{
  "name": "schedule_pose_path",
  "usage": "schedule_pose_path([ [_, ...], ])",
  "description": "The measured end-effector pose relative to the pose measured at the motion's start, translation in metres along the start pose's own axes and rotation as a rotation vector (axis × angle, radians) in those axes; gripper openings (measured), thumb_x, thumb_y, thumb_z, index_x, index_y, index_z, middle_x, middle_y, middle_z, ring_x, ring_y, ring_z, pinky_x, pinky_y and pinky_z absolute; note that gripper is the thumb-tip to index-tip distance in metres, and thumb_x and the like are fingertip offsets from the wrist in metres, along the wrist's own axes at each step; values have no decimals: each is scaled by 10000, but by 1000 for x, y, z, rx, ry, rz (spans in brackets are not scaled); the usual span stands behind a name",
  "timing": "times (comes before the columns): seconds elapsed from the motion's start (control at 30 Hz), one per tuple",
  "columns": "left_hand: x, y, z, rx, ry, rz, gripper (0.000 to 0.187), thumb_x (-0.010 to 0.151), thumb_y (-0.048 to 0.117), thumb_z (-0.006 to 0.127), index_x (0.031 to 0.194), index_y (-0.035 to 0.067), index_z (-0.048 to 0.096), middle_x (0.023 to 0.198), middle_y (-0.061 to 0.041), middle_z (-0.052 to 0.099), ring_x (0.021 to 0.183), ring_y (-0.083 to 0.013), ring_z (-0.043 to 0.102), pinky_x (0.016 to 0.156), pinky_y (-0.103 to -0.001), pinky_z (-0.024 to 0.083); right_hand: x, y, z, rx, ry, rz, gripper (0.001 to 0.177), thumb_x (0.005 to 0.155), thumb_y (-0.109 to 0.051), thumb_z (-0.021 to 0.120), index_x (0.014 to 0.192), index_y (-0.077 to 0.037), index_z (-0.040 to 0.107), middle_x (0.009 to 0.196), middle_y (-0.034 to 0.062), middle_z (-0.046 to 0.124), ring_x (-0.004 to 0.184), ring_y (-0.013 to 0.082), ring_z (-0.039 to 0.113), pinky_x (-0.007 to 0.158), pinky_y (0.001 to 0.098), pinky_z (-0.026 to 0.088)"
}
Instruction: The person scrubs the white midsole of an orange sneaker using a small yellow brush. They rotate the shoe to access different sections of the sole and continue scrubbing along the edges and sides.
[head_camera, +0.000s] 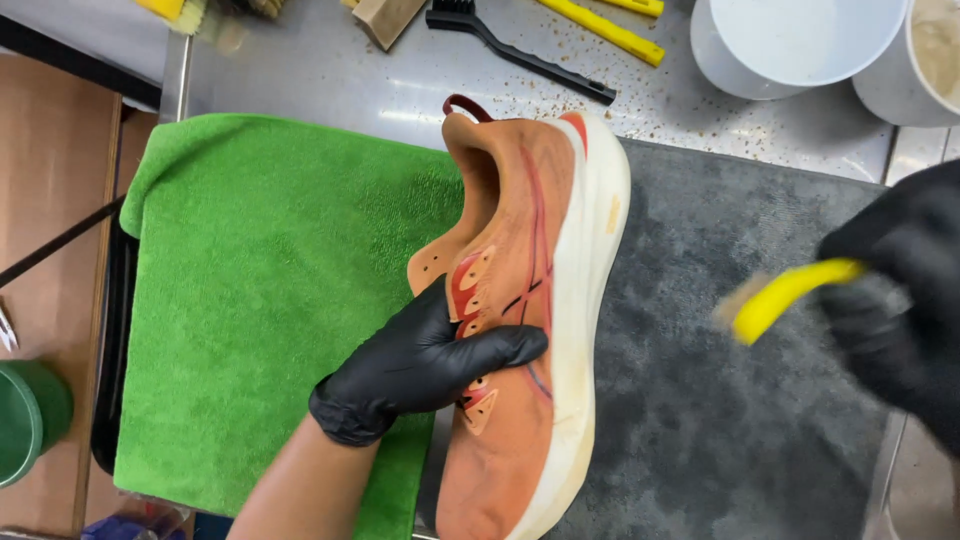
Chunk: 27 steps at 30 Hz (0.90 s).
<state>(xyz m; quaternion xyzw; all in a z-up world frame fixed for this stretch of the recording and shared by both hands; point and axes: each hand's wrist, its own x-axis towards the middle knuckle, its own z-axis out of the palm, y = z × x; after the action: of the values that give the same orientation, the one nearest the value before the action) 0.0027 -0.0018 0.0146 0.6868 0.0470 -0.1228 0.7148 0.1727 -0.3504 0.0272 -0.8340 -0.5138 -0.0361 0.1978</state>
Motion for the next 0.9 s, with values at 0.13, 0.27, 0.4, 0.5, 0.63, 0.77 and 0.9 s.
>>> schedule_pose_path([
  [0.13,2,-5,1,127,-43,125,657,923,342,631,1463,31,424,1513,-123,497,1449,-249,423,1242,-414,303,42,-69,30,-4,-41,-245,311,926,-374,585,721,-142,614,678,24,536,748,320,544,881,565,379],
  [0.27,0,-11,1,63,-57,134,691,942,302,625,1508,23,343,1559,-120,439,1483,-237,372,1260,-413,289,71,-68,38,22,-26,-308,316,941,-333,609,690,-143,585,666,18,543,744,332,564,925,558,353],
  [0.4,1,-12,1,134,-55,141,712,941,346,605,1508,15,327,1567,-139,431,1480,-256,378,1245,-415,291,81,-93,46,64,-169,-541,444,987,-418,558,644,-145,486,624,52,444,651,322,464,635,533,320],
  [0.5,2,-15,2,138,-39,170,663,940,315,611,1477,20,359,1525,-143,474,1446,-263,426,1227,-412,324,87,-78,48,71,-188,-555,476,1009,-392,535,611,-149,440,601,45,396,607,302,418,641,503,318],
  [0.63,2,-18,0,130,-46,212,718,957,346,582,1527,30,278,1591,-141,405,1509,-275,368,1268,-412,285,87,-109,47,222,-248,-597,441,1000,-405,488,628,-169,462,602,41,422,558,307,422,573,483,316],
  [0.77,1,-23,2,161,-18,263,692,959,298,608,1523,36,305,1588,-142,433,1507,-278,409,1280,-405,295,80,-69,52,-53,-261,-490,365,947,-401,600,712,-123,637,691,69,600,778,370,592,812,551,409],
  [0.9,4,-25,1,204,-37,312,596,962,297,567,1454,24,371,1502,-171,510,1412,-317,492,1202,-420,365,86,-81,51,105,-276,-573,411,973,-409,467,663,-141,499,634,84,454,593,347,465,619,528,323],
])
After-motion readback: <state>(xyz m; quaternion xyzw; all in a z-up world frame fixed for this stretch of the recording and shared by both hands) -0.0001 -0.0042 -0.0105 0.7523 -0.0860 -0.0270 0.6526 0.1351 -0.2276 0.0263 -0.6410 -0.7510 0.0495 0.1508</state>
